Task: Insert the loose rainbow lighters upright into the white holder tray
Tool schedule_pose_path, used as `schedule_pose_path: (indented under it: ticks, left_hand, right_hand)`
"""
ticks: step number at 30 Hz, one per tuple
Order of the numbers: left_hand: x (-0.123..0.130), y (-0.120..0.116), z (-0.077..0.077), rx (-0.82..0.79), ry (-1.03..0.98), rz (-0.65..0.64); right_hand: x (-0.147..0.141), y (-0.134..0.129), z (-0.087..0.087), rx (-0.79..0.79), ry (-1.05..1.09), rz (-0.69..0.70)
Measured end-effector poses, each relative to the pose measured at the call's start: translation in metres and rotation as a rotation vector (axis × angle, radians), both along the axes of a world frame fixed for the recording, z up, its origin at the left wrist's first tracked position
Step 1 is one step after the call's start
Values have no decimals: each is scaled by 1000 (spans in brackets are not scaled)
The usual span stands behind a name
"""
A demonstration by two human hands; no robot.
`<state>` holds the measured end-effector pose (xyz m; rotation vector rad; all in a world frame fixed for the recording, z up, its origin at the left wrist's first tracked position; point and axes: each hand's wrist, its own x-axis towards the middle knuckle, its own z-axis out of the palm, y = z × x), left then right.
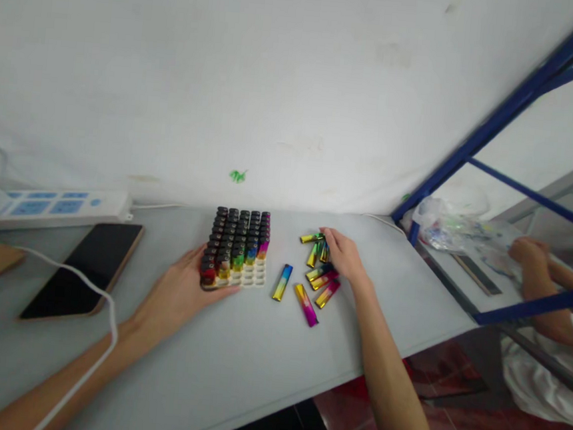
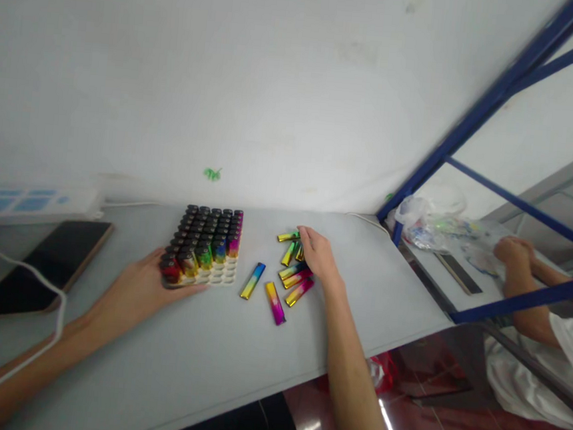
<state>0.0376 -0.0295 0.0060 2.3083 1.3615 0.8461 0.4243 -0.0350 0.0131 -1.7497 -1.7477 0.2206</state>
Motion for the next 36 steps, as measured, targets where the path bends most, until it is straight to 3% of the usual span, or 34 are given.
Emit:
schedule_pose_path:
  ticks: [3, 6, 12, 17, 26, 36]
  left_hand:
    - [-1, -1, 1, 8, 33, -6]
    - [-1, 0, 2, 14, 58, -17]
    - [0, 3, -3, 54, 132, -9]
    - [0, 5, -4, 70, 154, -10]
    - [-11, 11, 2, 47, 192, -87]
    - [-16, 13, 14, -26, 177, -57]
  right_hand:
    - [9, -8, 12, 61, 113, -29]
    - [26, -15, 19, 88, 149, -144]
    - [51, -27, 19, -245, -201, -340]
    - [57, -32, 18, -305, -239, -405]
    - [44, -31, 19, -334, -269, -354]
    - [23, -31, 15, -279, -297, -284]
